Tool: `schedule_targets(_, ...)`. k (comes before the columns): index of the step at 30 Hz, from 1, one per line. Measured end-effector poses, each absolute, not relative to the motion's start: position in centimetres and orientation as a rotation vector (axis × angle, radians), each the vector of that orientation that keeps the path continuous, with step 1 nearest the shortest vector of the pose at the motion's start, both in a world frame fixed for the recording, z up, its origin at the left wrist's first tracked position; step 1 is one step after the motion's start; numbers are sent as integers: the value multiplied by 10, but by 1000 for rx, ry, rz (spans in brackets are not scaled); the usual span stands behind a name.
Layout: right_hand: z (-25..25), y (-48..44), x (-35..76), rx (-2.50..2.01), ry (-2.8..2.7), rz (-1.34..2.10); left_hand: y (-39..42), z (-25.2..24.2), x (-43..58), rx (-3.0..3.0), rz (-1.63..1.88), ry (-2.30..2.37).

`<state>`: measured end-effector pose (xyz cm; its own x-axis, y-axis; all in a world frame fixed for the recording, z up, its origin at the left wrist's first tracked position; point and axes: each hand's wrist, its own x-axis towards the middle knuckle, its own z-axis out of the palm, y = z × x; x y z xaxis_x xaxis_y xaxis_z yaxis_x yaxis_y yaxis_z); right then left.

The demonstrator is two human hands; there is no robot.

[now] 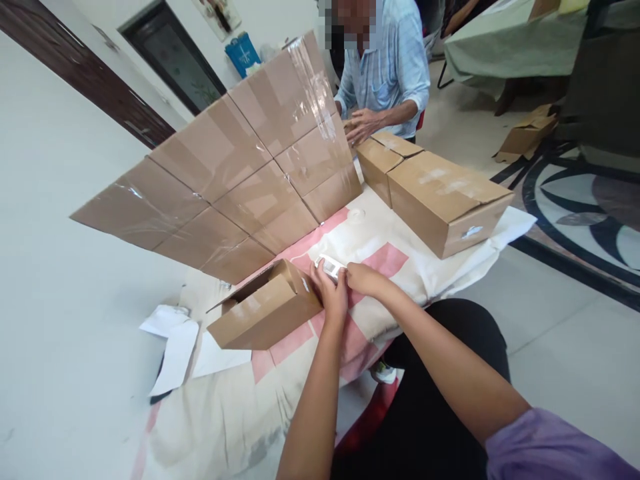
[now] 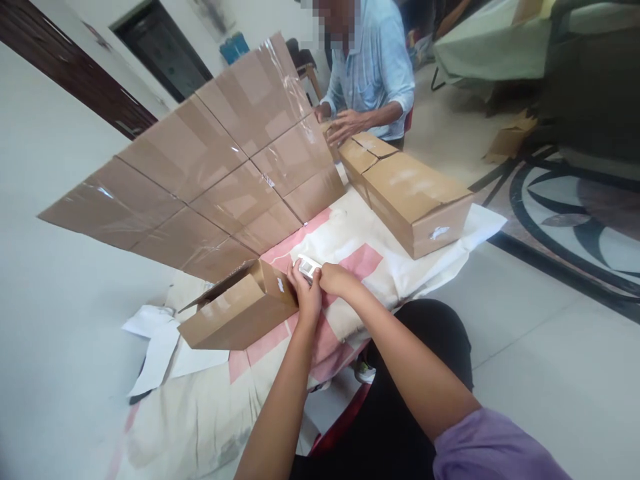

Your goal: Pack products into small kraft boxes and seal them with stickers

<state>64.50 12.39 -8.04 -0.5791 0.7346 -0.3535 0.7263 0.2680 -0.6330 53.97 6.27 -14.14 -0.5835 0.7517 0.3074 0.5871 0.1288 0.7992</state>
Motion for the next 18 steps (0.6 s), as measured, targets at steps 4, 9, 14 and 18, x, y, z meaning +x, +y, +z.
schedule_targets(4, -84, 122, 656, -1449, -2481, 1195, 62, -142, 540, 1330, 1486, 2190)
schedule_targets(9, -75, 126, 671, -1308, -2458, 1080, 64, -145, 539, 1281, 1570, 2146)
schedule_targets(14, -59, 114, 662, -1148, -2446, 949, 51, -134, 542, 1287, 1730, 2038)
schedule_targets(18, -55, 98, 658, -805, -2474, 944, 22, -108, 547, 1294, 1833, 1820)
